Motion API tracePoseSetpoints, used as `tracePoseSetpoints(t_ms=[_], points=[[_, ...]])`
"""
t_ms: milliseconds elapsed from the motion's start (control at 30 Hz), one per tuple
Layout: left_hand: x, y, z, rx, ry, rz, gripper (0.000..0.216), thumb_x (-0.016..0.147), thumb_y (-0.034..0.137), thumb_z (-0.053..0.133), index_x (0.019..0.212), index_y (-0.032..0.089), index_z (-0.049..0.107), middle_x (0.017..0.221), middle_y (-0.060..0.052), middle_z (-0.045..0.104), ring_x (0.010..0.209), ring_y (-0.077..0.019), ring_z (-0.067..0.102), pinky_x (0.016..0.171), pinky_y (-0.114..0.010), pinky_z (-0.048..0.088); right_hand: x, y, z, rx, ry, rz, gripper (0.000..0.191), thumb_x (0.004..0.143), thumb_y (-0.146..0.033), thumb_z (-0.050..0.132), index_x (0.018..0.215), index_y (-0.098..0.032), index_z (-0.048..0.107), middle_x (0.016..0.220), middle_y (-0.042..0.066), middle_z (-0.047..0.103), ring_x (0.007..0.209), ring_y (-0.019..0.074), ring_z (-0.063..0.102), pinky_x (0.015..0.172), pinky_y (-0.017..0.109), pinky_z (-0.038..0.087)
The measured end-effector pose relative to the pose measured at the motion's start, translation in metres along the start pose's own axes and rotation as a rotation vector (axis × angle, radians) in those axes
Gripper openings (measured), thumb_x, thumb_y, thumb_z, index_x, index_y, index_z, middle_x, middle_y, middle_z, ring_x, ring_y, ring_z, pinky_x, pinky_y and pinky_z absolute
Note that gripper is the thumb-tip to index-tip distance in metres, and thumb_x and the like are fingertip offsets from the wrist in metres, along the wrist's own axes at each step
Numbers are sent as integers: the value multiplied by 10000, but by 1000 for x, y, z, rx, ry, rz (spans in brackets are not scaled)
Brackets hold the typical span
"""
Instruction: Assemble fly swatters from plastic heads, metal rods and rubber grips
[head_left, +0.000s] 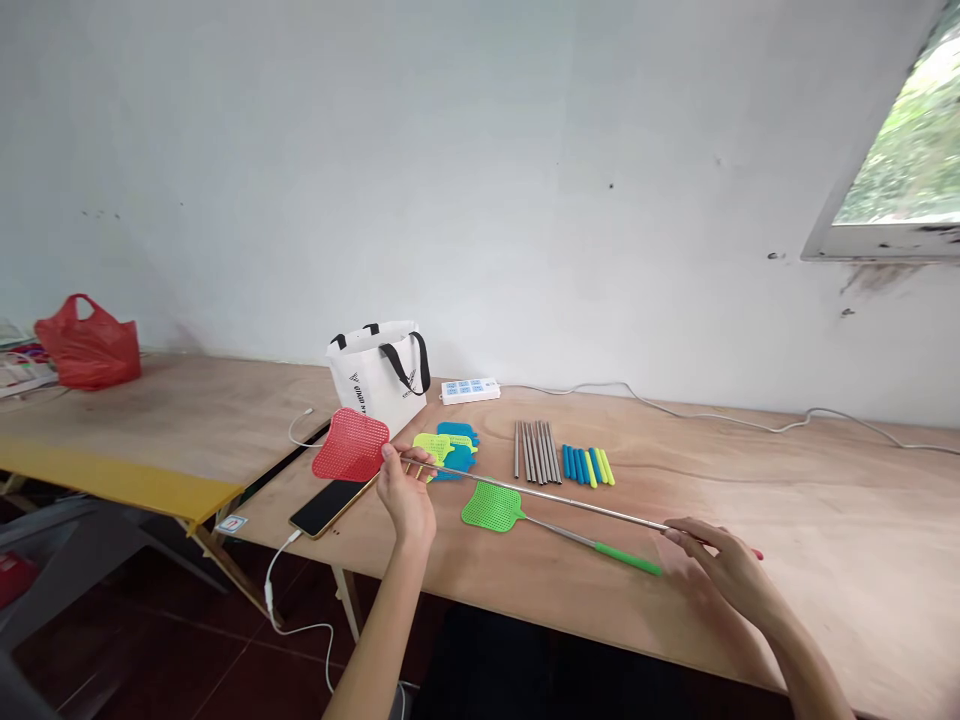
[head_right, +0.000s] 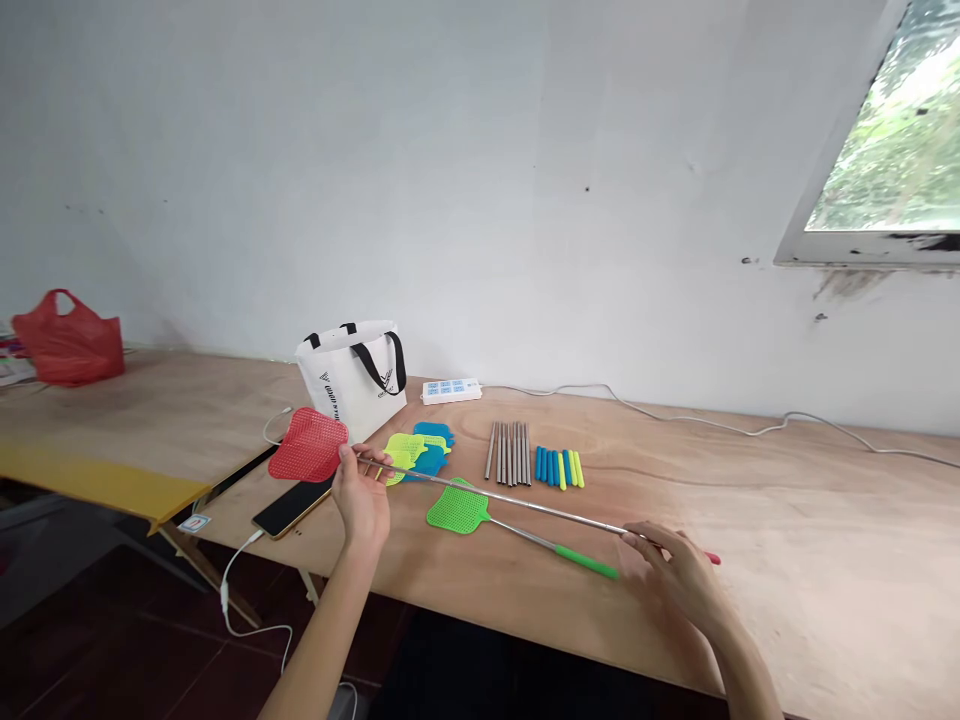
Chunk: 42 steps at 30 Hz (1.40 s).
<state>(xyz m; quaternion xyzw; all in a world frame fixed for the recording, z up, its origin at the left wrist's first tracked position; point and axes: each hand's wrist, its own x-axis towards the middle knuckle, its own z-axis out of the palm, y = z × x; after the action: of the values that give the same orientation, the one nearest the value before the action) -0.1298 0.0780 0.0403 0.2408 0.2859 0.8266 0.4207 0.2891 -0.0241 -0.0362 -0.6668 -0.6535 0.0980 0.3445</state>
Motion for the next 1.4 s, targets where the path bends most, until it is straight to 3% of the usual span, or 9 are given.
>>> tracePoseSetpoints(t_ms=[133, 267, 467, 600, 933, 1167, 1400], points=[[-1, -2, 0, -26, 2, -6, 489, 780, 639, 764, 857, 194, 575, 666, 37, 620, 613, -139, 620, 586, -236, 413, -1, -12, -6, 32, -96, 23, 579, 906, -747, 447, 940, -260, 759, 934, 56, 766, 844, 241, 680, 730, 306, 524], [6, 3, -4, -35, 76, -19, 466, 798, 620, 756, 877, 192, 591, 680, 39, 619, 627, -130, 619, 601, -232, 419, -3, -31, -10, 21, -212, 3, 520, 939, -693, 441, 876, -254, 711, 743, 19, 699, 683, 194, 627, 617, 276, 484], [12, 6, -10, -37, 86, 69, 501, 802, 656, 736, 877, 190, 568, 654, 52, 573, 591, -122, 589, 590, -233, 421, -3, -71, 3, 13, -137, -95, 466, 969, -642, 428, 902, -273, 706, 869, 46, 730, 748, 219, 644, 674, 304, 498], [5, -1, -8, -45, 76, 82, 500, 826, 675, 701, 866, 195, 565, 624, 57, 547, 556, -121, 562, 579, -241, 416, -4, -88, 12, -1, -170, -157, 494, 1008, -617, 354, 897, -285, 703, 834, 36, 727, 723, 215, 668, 657, 290, 501], [-11, -5, 2, -43, 82, -14, 508, 816, 676, 712, 828, 186, 578, 623, 48, 545, 546, -112, 526, 537, -227, 385, -7, -83, 0, -92, -137, -173, 441, 1012, -597, 380, 917, -319, 708, 874, 10, 749, 725, 202, 691, 628, 265, 497], [-23, -10, 7, -29, 17, -30, 521, 819, 690, 697, 790, 189, 558, 638, 33, 563, 580, -127, 553, 516, -236, 370, -8, -77, -8, -85, -104, -163, 460, 997, -622, 401, 902, -315, 730, 849, 18, 748, 689, 201, 684, 602, 259, 494], [-7, -6, 1, -61, 68, -117, 462, 786, 588, 787, 926, 193, 592, 745, 32, 616, 628, -125, 588, 608, -252, 433, -7, -87, -6, -72, -105, -191, 453, 1027, -574, 379, 908, -302, 722, 852, 17, 737, 728, 199, 687, 617, 259, 476]])
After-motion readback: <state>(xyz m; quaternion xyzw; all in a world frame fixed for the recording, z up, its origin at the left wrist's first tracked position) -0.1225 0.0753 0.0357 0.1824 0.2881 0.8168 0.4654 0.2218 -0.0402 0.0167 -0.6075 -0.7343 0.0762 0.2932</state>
